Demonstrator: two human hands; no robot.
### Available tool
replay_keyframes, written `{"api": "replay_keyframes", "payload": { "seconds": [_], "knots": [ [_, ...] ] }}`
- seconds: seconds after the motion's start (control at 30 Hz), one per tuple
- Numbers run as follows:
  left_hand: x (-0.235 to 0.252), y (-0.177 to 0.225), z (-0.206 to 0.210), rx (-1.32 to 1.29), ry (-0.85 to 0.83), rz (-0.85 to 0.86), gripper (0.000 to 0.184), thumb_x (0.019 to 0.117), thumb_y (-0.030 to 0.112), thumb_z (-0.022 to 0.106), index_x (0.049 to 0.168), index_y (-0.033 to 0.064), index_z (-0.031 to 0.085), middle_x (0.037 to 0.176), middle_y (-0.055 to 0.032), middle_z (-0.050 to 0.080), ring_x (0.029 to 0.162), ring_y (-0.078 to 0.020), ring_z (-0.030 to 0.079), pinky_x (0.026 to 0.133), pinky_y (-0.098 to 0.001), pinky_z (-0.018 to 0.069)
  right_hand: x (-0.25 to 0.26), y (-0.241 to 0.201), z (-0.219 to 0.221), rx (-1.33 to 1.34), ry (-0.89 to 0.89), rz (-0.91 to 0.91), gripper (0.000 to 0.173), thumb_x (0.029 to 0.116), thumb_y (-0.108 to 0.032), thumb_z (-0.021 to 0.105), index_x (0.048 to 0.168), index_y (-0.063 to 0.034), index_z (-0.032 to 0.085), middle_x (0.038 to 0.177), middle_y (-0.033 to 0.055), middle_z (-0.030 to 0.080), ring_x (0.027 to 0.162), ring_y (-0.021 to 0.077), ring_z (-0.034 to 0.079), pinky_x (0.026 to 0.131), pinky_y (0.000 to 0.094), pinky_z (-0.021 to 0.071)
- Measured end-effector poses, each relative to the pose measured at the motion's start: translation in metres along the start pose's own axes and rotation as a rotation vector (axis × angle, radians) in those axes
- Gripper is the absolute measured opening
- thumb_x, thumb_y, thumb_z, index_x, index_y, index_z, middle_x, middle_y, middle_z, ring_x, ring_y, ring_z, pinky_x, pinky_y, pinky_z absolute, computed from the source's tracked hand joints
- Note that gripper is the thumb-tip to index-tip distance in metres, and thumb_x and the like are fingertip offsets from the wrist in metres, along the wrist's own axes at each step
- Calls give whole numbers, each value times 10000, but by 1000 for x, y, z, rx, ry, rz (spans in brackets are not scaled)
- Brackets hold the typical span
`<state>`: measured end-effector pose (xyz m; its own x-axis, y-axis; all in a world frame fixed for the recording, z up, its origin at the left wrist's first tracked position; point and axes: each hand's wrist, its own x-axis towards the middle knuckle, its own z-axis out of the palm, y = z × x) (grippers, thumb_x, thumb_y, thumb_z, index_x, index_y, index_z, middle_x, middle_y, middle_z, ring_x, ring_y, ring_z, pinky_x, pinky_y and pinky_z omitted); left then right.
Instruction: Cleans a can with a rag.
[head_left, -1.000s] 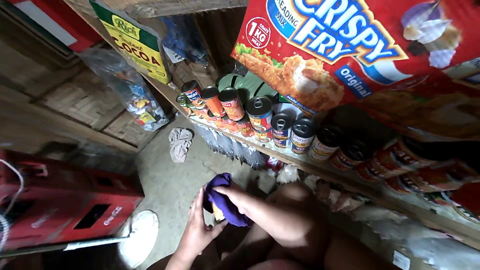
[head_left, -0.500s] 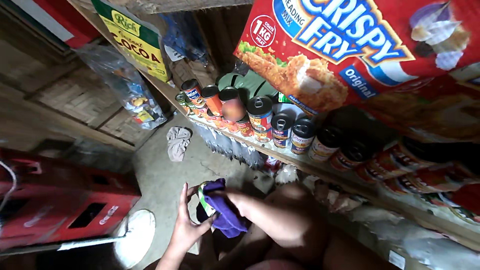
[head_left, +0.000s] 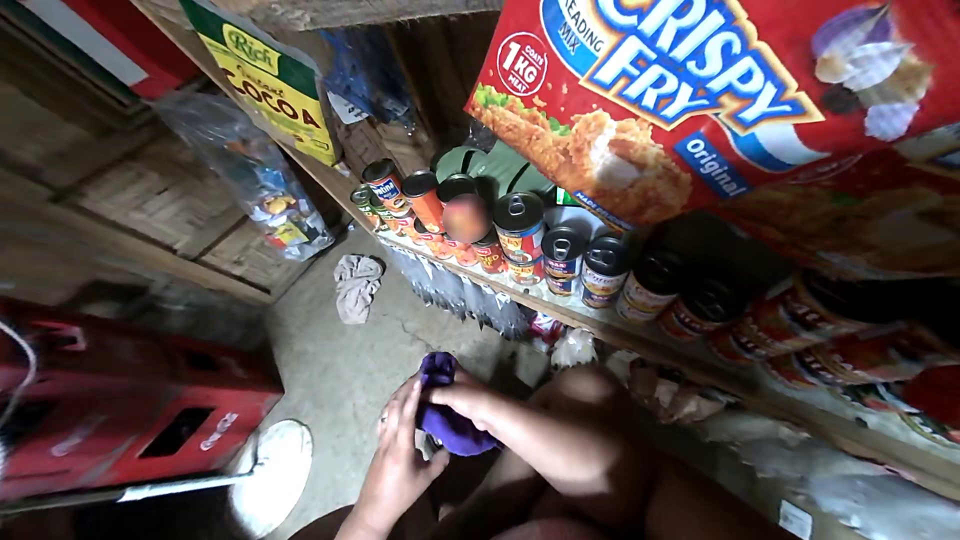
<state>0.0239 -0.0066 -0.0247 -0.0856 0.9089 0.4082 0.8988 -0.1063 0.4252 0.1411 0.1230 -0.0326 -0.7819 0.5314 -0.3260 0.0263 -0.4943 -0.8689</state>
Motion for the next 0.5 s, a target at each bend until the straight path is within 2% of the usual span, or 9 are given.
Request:
{"api": "replay_keyframes", "payload": {
  "seconds": [0.07, 0.1, 0.2, 0.27, 0.33, 0.37, 0.4, 0.47, 0.5],
  "knots": [
    [-1, -5, -1, -77, 1, -50, 1170, 666, 457, 856, 1551, -47, 281, 1512, -303, 434, 1395, -464, 429, 1106, -646, 368, -5, -7, 0, 119, 25, 36, 567, 975, -223, 674, 1455, -21, 453, 1293, 163, 625, 1172, 201, 617, 1031, 404, 504],
    [0, -7, -2, -110, -7, -76, 1211, 675, 491, 862, 1559, -57, 242, 1524, -303, 417, 1419, -444, 407, 1134, -625, 355, -7, -10, 0, 189, 33, 58, 466, 1020, -244, 613, 1416, -26, 499, 1248, 136, 640, 1121, 172, 624, 990, 374, 515],
    [1, -14, -5, -138, -1, -107, 1243, 651, 492, 880, 1566, -41, 228, 1474, -265, 486, 1388, -373, 461, 1139, -570, 382, -10, -14, 1, 331, -45, 107, 284, 1084, -282, 482, 1245, -77, 594, 1021, 29, 663, 914, 85, 642, 822, 291, 553],
    [2, -16, -7, -130, 6, -123, 1258, 626, 488, 891, 1560, -47, 241, 1442, -264, 514, 1354, -381, 490, 1113, -599, 394, -8, -12, 1, 345, -90, 136, 279, 1078, -306, 493, 1218, -91, 605, 988, 24, 669, 888, 94, 652, 800, 308, 563],
    [4, -17, -12, -149, -25, -139, 1244, 656, 518, 876, 1573, -30, 238, 1495, -266, 467, 1396, -391, 448, 1129, -604, 377, -7, -12, 0, 330, -86, 143, 288, 1060, -289, 537, 1251, -80, 595, 1011, 37, 672, 905, 106, 653, 818, 321, 562],
    [6, -14, -19, -167, -29, -121, 1199, 681, 542, 861, 1566, -23, 284, 1516, -284, 438, 1416, -413, 418, 1133, -606, 370, -8, -13, 0, 326, -77, 138, 288, 1054, -274, 549, 1262, -77, 585, 1018, 37, 673, 910, 104, 655, 822, 317, 564],
    [9, -8, -29, -198, -20, -79, 1087, 721, 565, 842, 1543, 31, 372, 1529, -257, 434, 1435, -387, 398, 1149, -570, 367, -9, -13, -1, 331, -67, 130, 309, 1053, -259, 553, 1290, -62, 575, 1041, 49, 672, 927, 111, 652, 840, 323, 558],
    [17, 16, -59, -320, -39, 37, 662, 830, 569, 766, 1386, 269, 572, 1487, -4, 488, 1433, -168, 398, 1173, -397, 373, -7, -10, -3, 408, -81, 92, 264, 1064, -246, 525, 1242, -61, 586, 978, 44, 682, 870, 114, 666, 796, 313, 573],
    [22, 37, -78, -417, -75, 92, 464, 883, 529, 727, 1281, 309, 638, 1412, 97, 536, 1382, -74, 435, 1154, -327, 388, -4, -5, -5, 480, -127, 63, 254, 1082, -254, 480, 1200, -61, 596, 939, 49, 700, 839, 125, 685, 766, 312, 589]
  ]
}}
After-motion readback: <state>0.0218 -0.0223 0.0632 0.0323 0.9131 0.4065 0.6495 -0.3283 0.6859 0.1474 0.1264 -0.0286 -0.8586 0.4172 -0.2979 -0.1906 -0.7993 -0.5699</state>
